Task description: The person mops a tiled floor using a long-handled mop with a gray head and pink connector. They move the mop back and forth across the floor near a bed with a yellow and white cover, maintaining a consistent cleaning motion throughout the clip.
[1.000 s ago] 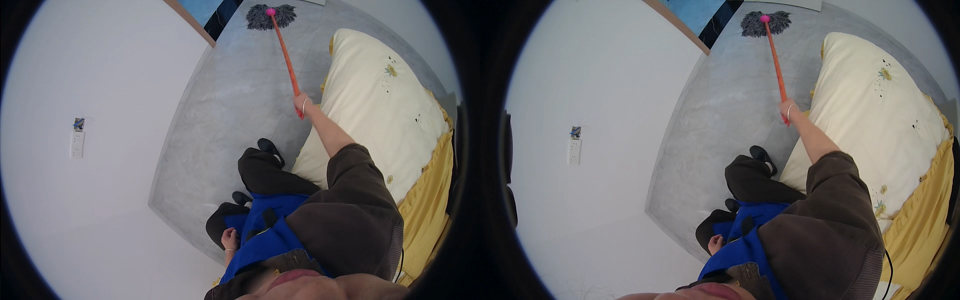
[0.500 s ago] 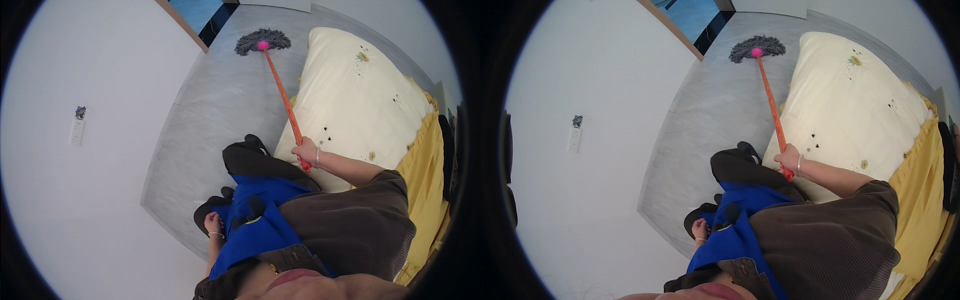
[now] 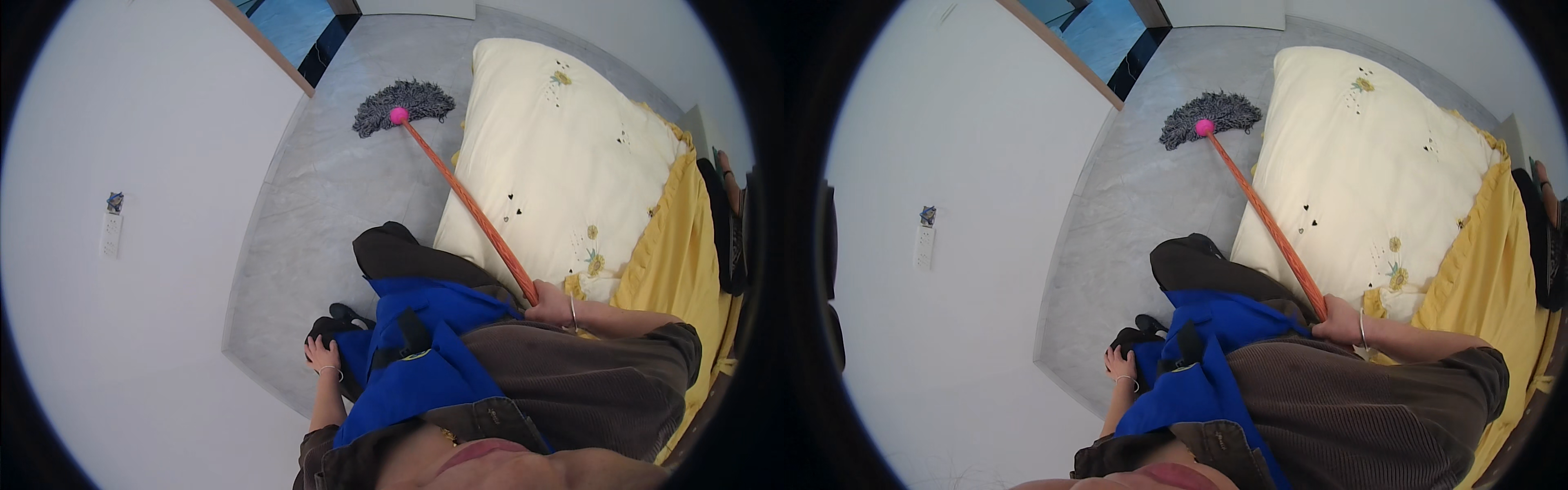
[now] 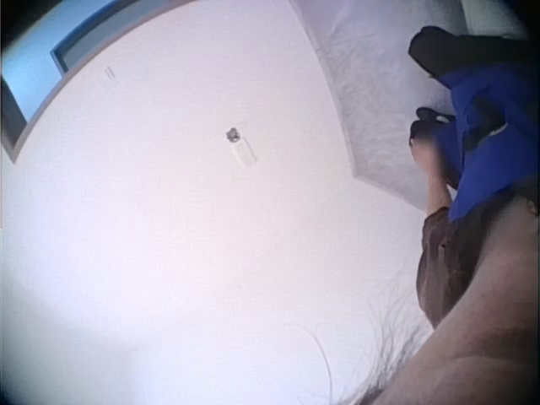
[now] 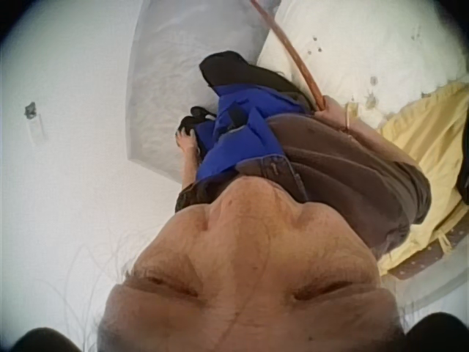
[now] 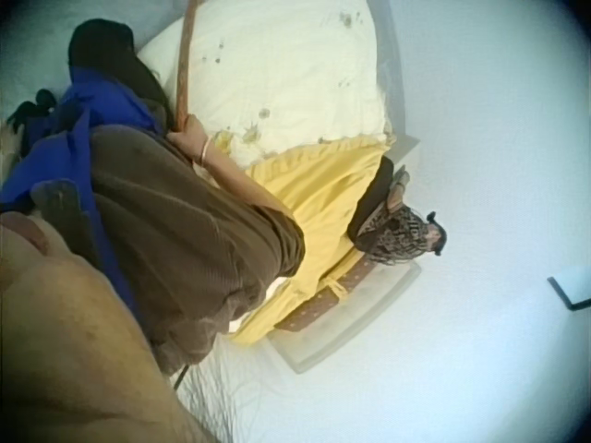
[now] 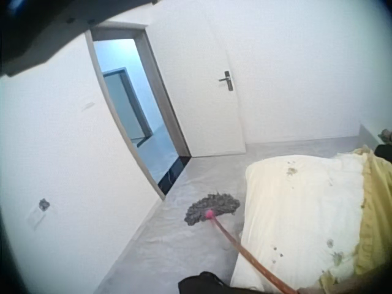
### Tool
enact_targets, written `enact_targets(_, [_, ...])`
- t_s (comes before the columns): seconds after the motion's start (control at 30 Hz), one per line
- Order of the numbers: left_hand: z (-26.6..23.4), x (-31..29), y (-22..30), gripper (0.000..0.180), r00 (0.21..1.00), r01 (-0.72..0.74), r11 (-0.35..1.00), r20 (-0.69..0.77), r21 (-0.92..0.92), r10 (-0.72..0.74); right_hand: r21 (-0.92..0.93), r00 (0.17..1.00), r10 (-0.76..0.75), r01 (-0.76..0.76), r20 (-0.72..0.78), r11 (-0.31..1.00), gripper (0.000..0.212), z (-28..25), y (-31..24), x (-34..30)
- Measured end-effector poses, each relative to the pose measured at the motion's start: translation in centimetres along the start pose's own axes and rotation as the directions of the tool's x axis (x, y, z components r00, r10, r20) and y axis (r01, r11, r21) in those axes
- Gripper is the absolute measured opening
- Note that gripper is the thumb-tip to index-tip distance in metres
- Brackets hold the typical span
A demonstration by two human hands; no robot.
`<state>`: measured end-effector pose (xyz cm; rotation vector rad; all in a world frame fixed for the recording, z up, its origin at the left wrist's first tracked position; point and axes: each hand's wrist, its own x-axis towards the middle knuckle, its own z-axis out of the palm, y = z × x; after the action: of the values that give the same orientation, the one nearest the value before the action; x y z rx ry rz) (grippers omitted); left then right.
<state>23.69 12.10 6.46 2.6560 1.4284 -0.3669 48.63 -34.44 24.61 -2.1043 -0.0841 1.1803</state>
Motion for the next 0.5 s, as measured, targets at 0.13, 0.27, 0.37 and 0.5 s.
enact_targets(0.13, [-0.4, -0.5, 0.4, 0.039, 0.996, 0.081, 0.995, -0.018, -0.063, -0.082, 0.047, 0.981, 0.173, -0.177, 0.083, 0.983, 0.036, -0.7, -2.0, 2.3])
enact_targets(0.27, [-0.6, -0.4, 0.5, 0.034, 0.991, 0.133, 0.988, -0.017, -0.085, -0.135, 0.213, 0.968, 0.21, -0.237, 0.138, 0.948, 0.034, -2.6, -3.8, 6.5])
enact_targets(0.37, [0.0, -0.4, 0.3, 0.031, 0.991, 0.108, 0.986, -0.066, -0.125, -0.117, 0.142, 0.969, 0.221, -0.235, 0.107, 0.962, 0.032, -3.5, -4.9, 11.9])
enact_targets(0.5, [0.5, -0.4, -0.2, 0.028, 0.99, 0.115, 0.985, -0.064, -0.126, -0.123, 0.162, 0.984, 0.135, -0.152, 0.112, 0.975, 0.032, -4.1, -7.5, 20.7])
